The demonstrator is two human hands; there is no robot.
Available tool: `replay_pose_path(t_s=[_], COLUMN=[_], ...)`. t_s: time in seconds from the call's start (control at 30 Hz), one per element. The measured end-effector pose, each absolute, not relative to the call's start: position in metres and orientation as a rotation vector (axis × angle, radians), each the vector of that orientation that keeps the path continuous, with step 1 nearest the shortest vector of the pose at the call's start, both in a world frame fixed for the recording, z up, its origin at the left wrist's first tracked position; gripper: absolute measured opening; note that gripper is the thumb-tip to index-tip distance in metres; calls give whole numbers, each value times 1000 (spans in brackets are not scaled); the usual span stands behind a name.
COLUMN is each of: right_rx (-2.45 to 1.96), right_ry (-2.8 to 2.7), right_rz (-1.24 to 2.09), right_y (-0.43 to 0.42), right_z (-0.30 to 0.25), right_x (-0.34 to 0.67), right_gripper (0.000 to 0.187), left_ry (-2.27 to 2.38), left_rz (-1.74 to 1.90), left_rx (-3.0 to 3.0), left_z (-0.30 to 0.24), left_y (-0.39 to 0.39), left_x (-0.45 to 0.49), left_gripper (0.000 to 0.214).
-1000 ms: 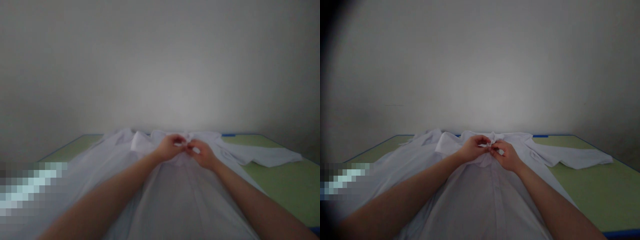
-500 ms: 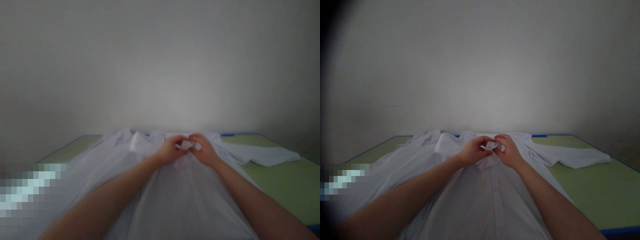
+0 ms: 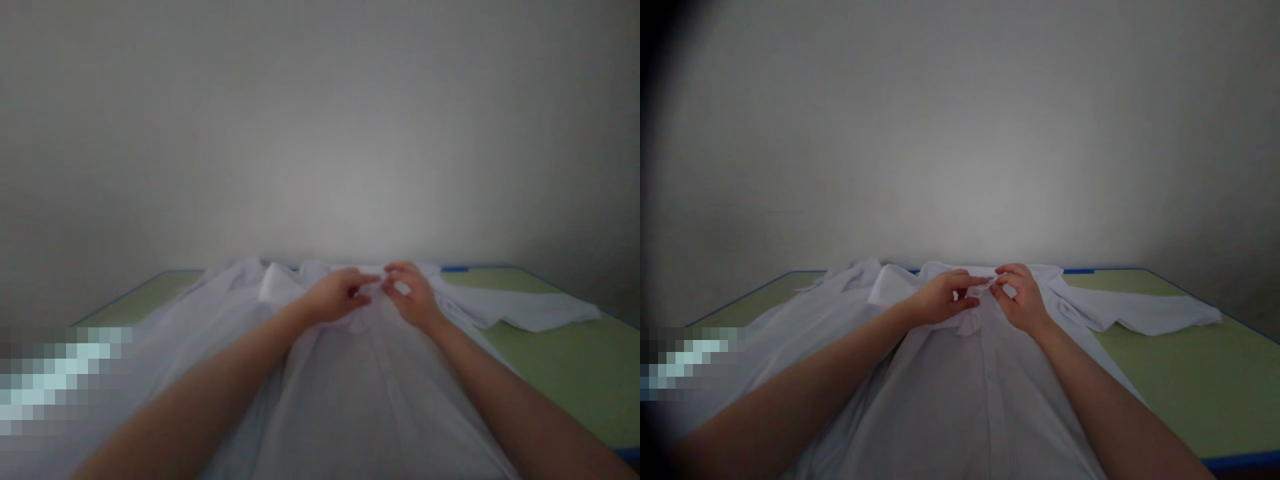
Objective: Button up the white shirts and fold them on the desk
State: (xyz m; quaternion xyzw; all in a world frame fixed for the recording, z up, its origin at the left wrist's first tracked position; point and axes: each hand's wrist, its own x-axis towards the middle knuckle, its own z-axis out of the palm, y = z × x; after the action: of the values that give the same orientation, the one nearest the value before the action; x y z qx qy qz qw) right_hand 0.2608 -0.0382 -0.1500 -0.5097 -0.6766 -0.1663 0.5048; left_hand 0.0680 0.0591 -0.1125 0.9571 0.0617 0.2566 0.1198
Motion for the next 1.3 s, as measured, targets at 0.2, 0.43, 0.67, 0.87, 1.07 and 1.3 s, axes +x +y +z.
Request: replay_pose_path(t_s=[0.2, 0.43, 0.67, 0.87, 1.07, 1.3], right_rx=[-1206, -1183, -993, -987, -1309, -1210], right_ry=[-1659, -1753, -1574, -1727, -1737, -1557], right_rz=[-334, -207, 362, 725, 437, 235], right_y=[-40, -38, -34, -38, -43, -46], right_z=[-150, -153, -158, -154, -139, -140], right_x=[261, 257, 261, 265, 260, 244], right_gripper=[16, 15, 70, 103, 43, 58], left_ry=[229, 465, 454, 71, 10, 241], left_rz=[557, 541, 739, 672, 619, 716], left_rx=[2969, 3118, 2638, 1991, 1987, 2435], left_z=[-109, -107, -103, -104, -103, -110], left_y=[63, 61, 59, 62, 53, 21], left_x=[65, 64, 68, 73, 69, 78], left_gripper=[24, 38, 17, 30, 69, 45])
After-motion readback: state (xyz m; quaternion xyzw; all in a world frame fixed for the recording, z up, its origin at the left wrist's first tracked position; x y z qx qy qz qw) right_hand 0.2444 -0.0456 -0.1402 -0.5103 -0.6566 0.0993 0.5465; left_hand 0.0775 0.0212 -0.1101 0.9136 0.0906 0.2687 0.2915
